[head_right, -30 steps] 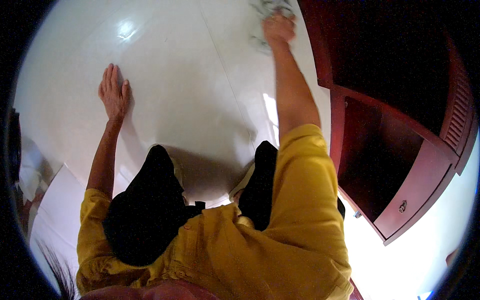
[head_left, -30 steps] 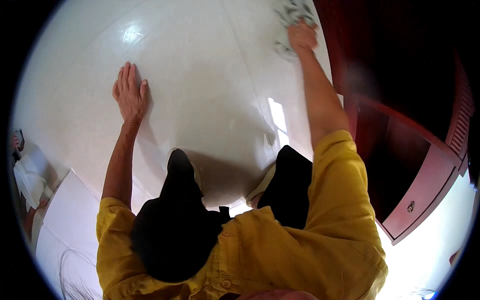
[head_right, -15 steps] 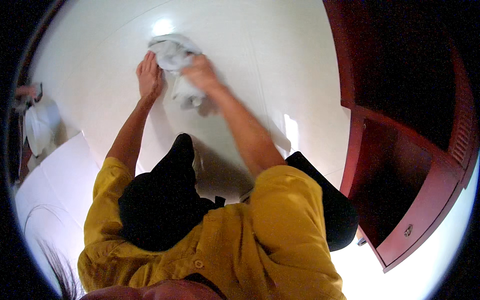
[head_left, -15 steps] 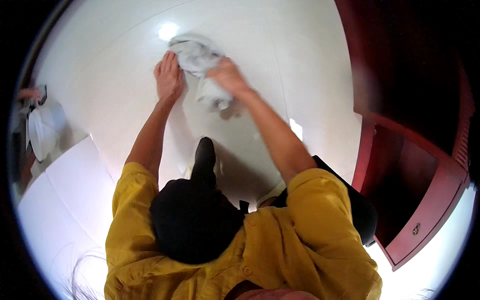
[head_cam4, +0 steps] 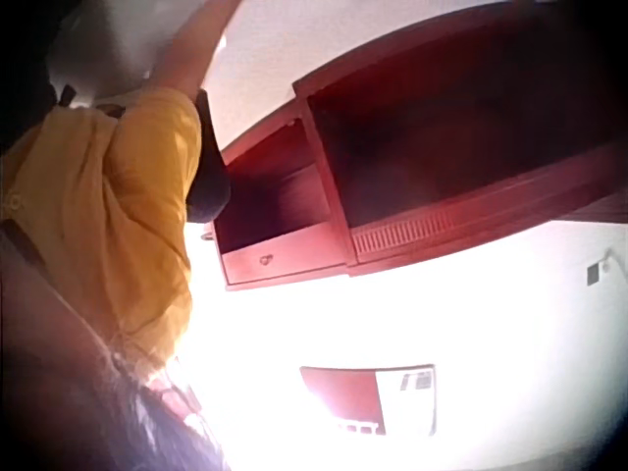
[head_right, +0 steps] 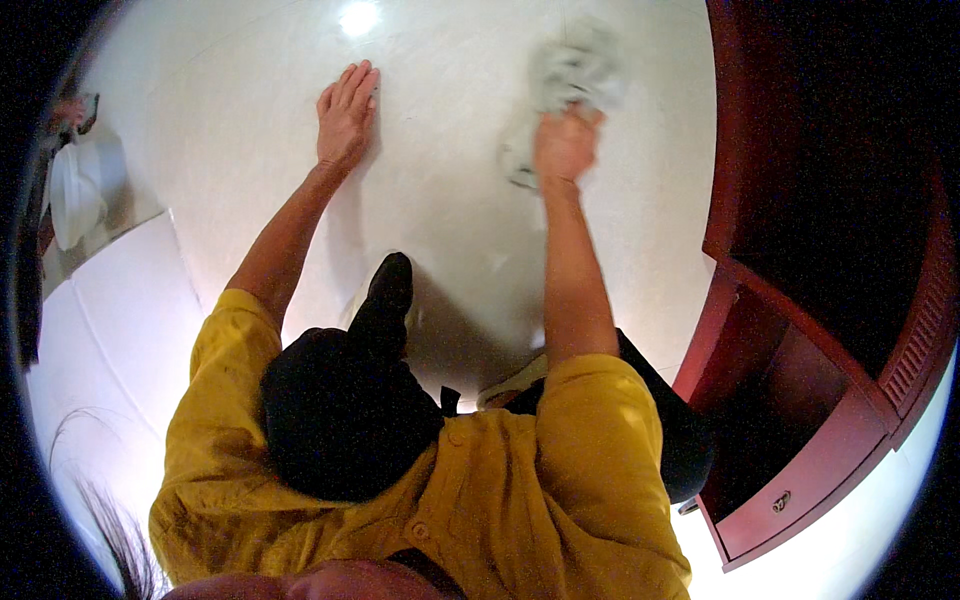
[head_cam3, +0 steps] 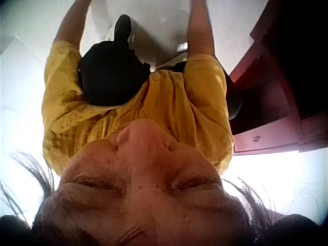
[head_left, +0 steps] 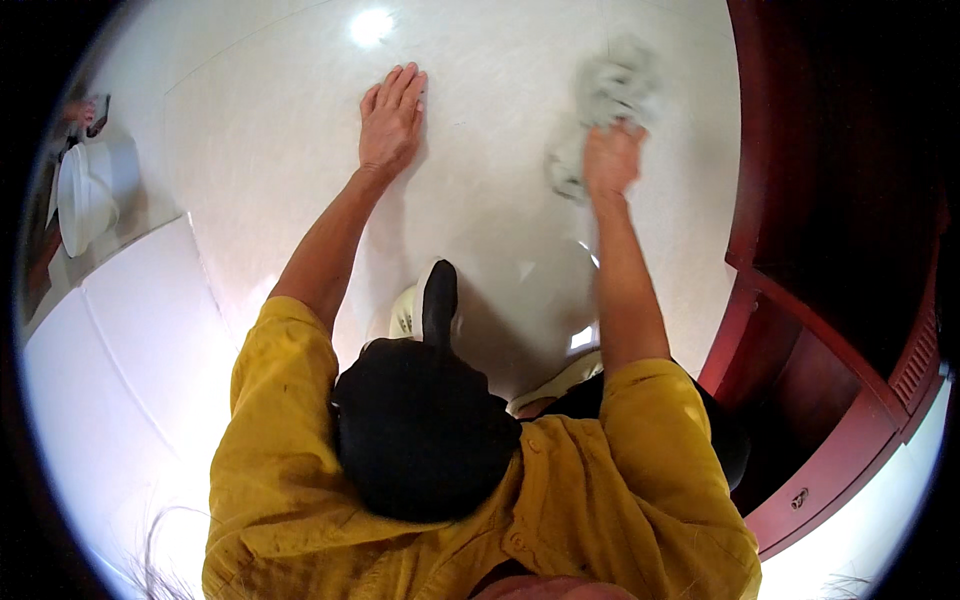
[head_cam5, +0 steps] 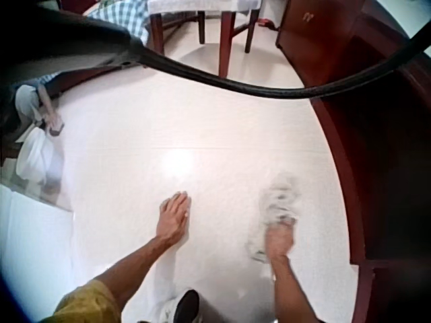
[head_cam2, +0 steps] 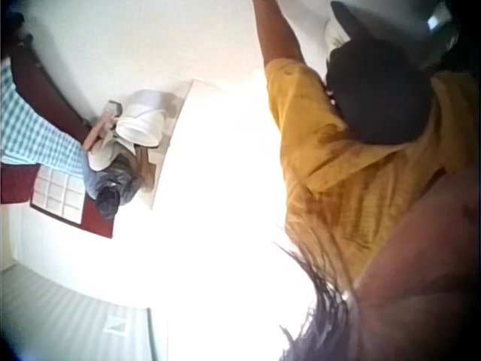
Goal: The person cleans the floor by hand with a cloth, wiping the tiles, dipping the cloth into a bucket, and wringing it out before continuing to wipe different areas.
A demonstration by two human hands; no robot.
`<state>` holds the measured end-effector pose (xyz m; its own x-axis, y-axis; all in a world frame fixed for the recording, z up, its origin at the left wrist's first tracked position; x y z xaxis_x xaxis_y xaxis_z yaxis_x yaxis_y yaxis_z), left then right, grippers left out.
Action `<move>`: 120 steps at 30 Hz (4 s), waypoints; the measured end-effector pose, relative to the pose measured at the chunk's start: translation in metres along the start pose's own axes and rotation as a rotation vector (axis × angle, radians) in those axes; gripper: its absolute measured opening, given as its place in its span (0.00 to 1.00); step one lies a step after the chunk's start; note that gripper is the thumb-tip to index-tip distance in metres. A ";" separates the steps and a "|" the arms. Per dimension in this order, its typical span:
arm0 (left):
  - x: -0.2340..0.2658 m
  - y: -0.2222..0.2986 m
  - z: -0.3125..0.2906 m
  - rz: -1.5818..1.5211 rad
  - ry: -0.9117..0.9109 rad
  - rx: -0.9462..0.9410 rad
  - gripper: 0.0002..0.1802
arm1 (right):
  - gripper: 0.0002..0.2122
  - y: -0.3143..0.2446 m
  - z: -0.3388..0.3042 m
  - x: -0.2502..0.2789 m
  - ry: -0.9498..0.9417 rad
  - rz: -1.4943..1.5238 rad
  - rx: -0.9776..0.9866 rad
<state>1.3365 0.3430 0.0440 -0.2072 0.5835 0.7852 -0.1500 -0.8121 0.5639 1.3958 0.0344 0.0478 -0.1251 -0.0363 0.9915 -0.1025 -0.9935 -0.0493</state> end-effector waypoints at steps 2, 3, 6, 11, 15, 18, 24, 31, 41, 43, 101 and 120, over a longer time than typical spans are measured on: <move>0.000 0.001 0.001 -0.019 0.002 0.009 0.21 | 0.17 -0.071 -0.013 0.009 -0.142 0.028 0.061; -0.001 0.002 0.000 -0.029 0.004 0.014 0.20 | 0.15 -0.098 -0.023 0.011 -0.133 0.054 0.127; -0.001 -0.001 0.000 -0.102 0.059 -0.034 0.19 | 0.16 -0.167 -0.057 0.012 -0.225 0.132 0.181; -0.010 -0.030 0.005 -0.388 0.121 0.019 0.18 | 0.16 -0.178 -0.057 -0.013 -0.475 0.580 0.046; 0.004 -0.015 -0.003 -0.395 0.070 0.014 0.19 | 0.14 -0.068 -0.035 -0.002 -0.517 1.102 -0.405; -0.014 -0.005 -0.009 0.006 -0.081 0.067 0.27 | 0.21 0.023 -0.049 0.000 -0.322 0.686 -0.372; -0.017 0.044 -0.056 0.082 -0.330 -0.031 0.38 | 0.22 0.043 -0.071 -0.002 -0.148 0.315 -0.302; 0.003 0.061 -0.105 -0.081 -0.441 -0.127 0.38 | 0.19 0.042 -0.066 -0.004 -0.089 0.211 -0.141; 0.042 -0.007 -0.108 -1.913 0.334 0.800 0.34 | 0.20 0.027 -0.073 0.003 -0.191 0.350 -0.193; 0.041 -0.002 -0.117 -1.959 0.407 0.808 0.34 | 0.20 -0.003 -0.085 0.012 -0.229 0.215 -0.178; 0.059 -0.037 -0.196 -2.698 0.830 0.864 0.10 | 0.31 -0.211 -0.190 0.045 -0.400 0.076 0.695; 0.074 -0.060 -0.213 -2.630 0.871 1.036 0.07 | 0.32 0.006 0.043 -0.024 -0.384 0.323 0.062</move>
<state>1.1244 0.4352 0.0137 -0.5019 -0.4655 -0.7290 -0.3946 0.8732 -0.2859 1.4409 0.0251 0.0285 0.2328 -0.3686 0.9000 -0.0583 -0.9290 -0.3654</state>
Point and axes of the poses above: each hand's wrist, its own z-axis towards the middle knuckle, its own x-axis out of the back of the hand, y = z × x, the point moved 5 cm from there along z, towards the middle knuckle, and after that the axes turned 15 degrees about -z, right-handed, at the moved point
